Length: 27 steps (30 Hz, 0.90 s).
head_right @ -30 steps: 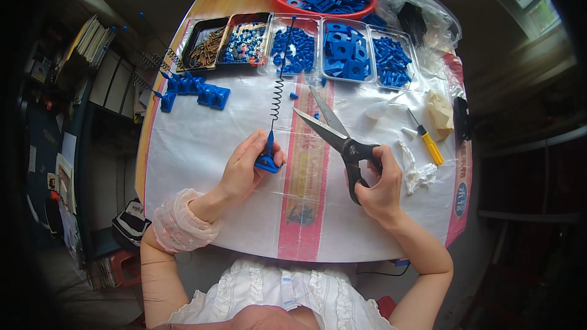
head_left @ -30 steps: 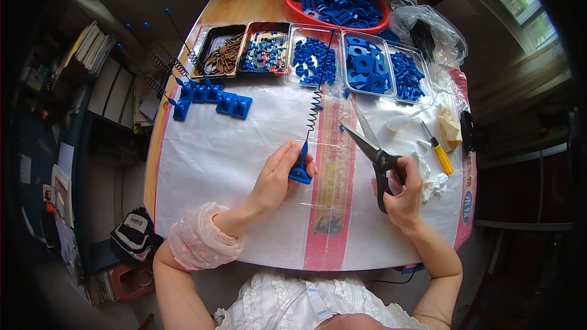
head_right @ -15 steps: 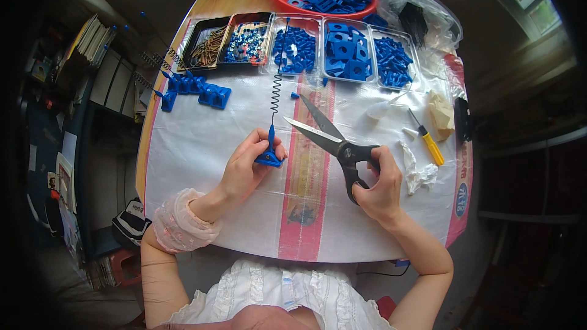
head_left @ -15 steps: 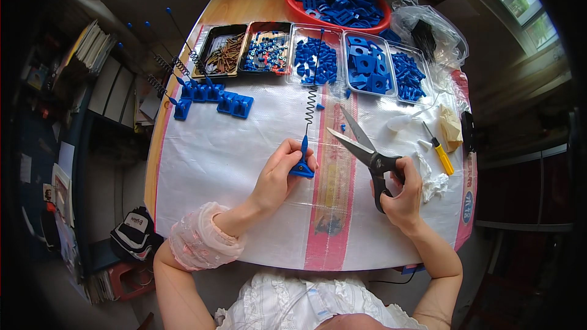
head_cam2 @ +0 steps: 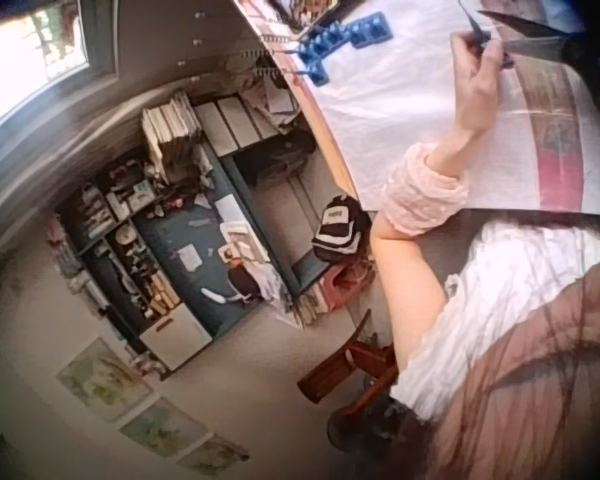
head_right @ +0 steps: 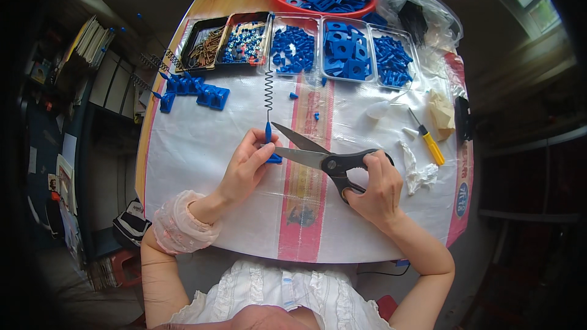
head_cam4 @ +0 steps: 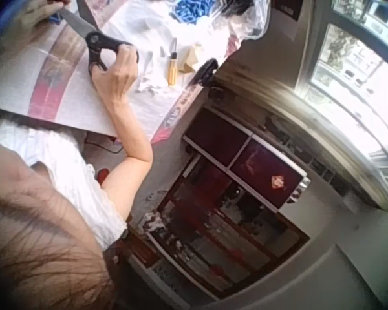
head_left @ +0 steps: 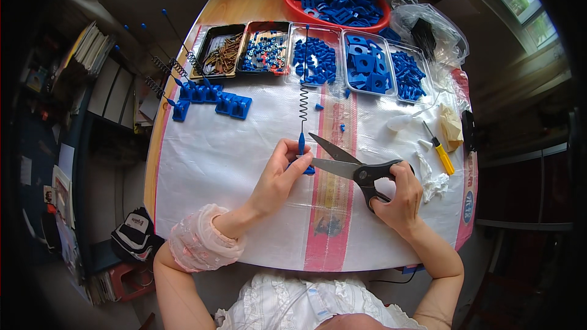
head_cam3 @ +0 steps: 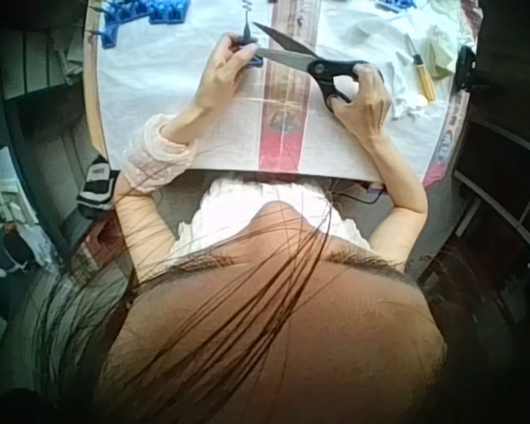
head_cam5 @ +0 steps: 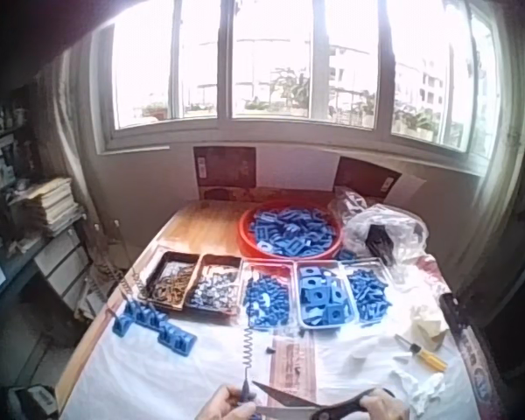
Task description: Assembling small electrical/lighting components using scissors, glue, and a specialized wire-threading tool.
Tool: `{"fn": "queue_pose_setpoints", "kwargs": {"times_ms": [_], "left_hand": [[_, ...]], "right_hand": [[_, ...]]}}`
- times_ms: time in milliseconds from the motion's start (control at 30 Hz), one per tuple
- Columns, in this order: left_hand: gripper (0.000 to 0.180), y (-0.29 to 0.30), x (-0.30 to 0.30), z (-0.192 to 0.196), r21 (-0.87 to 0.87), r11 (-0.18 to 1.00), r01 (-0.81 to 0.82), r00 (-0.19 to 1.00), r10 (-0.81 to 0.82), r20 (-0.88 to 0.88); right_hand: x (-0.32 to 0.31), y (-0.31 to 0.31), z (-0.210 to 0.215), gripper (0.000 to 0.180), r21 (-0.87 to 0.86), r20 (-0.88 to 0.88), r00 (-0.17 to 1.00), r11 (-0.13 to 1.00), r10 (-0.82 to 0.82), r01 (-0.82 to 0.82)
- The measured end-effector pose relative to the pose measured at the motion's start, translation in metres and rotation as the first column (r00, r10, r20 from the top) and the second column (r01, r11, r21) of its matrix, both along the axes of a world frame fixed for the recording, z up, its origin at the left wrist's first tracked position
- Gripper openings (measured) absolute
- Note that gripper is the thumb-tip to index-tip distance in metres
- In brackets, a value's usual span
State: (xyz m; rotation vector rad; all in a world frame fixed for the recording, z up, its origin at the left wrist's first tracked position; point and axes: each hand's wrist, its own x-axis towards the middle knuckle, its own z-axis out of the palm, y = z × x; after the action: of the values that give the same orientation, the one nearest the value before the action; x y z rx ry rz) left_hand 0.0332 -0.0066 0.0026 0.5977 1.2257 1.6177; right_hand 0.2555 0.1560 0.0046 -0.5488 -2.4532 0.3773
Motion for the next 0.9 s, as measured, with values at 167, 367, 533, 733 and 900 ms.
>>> {"fn": "queue_pose_setpoints", "kwargs": {"times_ms": [167, 367, 533, 733, 900], "left_hand": [[0.028, -0.001, -0.004, -0.004, 0.085, 0.996, -0.015, 0.992, 0.004, 0.125], [0.027, 0.001, -0.005, -0.001, 0.095, 0.995, -0.028, 0.985, 0.011, 0.175], [0.027, 0.001, -0.009, 0.007, 0.059, 0.995, -0.086, 0.984, 0.075, 0.159], [0.035, -0.001, -0.011, 0.019, -0.006, 0.991, -0.134, 0.99, 0.134, -0.038], [0.03, 0.003, -0.009, 0.019, 0.008, 0.986, -0.169, 0.978, 0.169, -0.119]], "right_hand": [[0.003, 0.002, 0.002, 0.057, 0.148, -0.023, 1.0, 0.989, -0.013, 0.016], [0.005, 0.004, 0.001, 0.059, 0.191, -0.037, 0.999, 0.981, -0.023, 0.03], [0.006, 0.009, 0.002, 0.058, 0.21, -0.053, 0.998, 0.976, -0.037, 0.048], [0.008, 0.012, 0.005, 0.057, 0.222, -0.044, 0.997, 0.973, -0.059, 0.068], [0.006, 0.011, 0.006, 0.055, 0.232, -0.046, 0.997, 0.97, -0.056, 0.065]]}}
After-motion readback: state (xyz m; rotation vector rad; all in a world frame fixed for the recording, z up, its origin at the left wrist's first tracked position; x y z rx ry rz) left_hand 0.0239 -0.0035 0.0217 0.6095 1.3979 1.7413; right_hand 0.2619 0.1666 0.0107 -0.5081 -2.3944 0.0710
